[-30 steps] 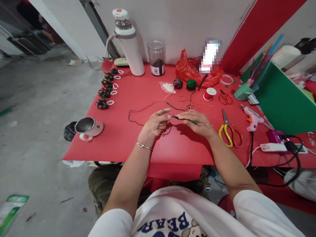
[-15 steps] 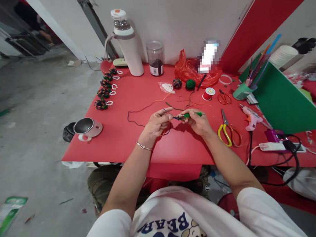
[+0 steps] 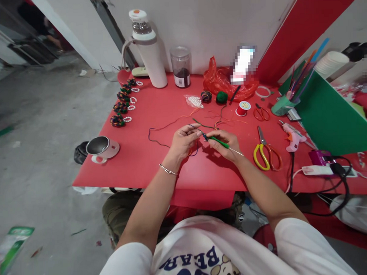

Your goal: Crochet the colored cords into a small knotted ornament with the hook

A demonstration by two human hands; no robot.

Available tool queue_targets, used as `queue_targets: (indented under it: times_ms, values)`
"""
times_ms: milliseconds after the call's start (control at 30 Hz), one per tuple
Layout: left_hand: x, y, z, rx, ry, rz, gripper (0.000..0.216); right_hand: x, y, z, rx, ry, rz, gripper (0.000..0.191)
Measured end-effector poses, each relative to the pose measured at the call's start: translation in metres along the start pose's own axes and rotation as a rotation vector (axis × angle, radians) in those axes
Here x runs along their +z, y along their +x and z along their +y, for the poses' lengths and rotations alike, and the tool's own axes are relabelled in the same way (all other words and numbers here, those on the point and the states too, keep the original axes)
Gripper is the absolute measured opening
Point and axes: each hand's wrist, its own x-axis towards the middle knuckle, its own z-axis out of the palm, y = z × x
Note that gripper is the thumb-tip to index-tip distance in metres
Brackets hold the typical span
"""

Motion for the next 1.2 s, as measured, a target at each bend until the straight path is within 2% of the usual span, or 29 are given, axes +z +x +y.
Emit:
queue_targets:
  times_ms: [100,200,333,467,567,767,900,967,1100,1200]
  values:
    - [-0.002,0.001,0.000,-0.011,-0.027,-0.028,0.051,0.001,0.001,-0.001,-0.040,-0.065,0.044,0.026]
    - [-0.003,0.002,0.000,-0.046,-0.013,-0.011,0.057,0.002,0.003,0.001,-0.171,-0.212,0.105,0.021]
    - [-0.001,0.002,-0.002,-0.017,0.019,0.022,0.059,0.003,0.003,0.007,-0.315,-0.305,0.069,0.016]
    - [0.001,0.000,-0.002,0.012,0.004,0.021,0.056,0.003,0.002,0.009,-0.305,-0.328,0.064,0.017]
    - [0.001,0.001,-0.002,-0.015,-0.009,0.025,0.062,0.004,0.002,0.010,-0.295,-0.325,0.076,0.016]
    - [-0.001,0.002,-0.002,-0.060,-0.033,0.034,0.071,0.004,0.002,0.006,-0.373,-0.365,0.085,0.015]
    - [-0.003,0.003,-0.005,-0.100,-0.044,-0.018,0.070,0.001,0.004,0.005,-0.413,-0.372,0.051,0.015]
    - [-0.003,0.003,-0.008,-0.063,-0.004,-0.009,0.067,0.000,0.006,0.007,-0.436,-0.357,0.030,0.014]
    - [0.003,0.001,-0.014,0.011,0.042,0.046,0.060,0.002,0.007,0.013,-0.480,-0.404,0.079,0.015]
    - [0.006,-0.001,-0.017,-0.044,-0.037,0.060,0.057,0.005,0.006,0.015,-0.512,-0.518,0.112,0.019]
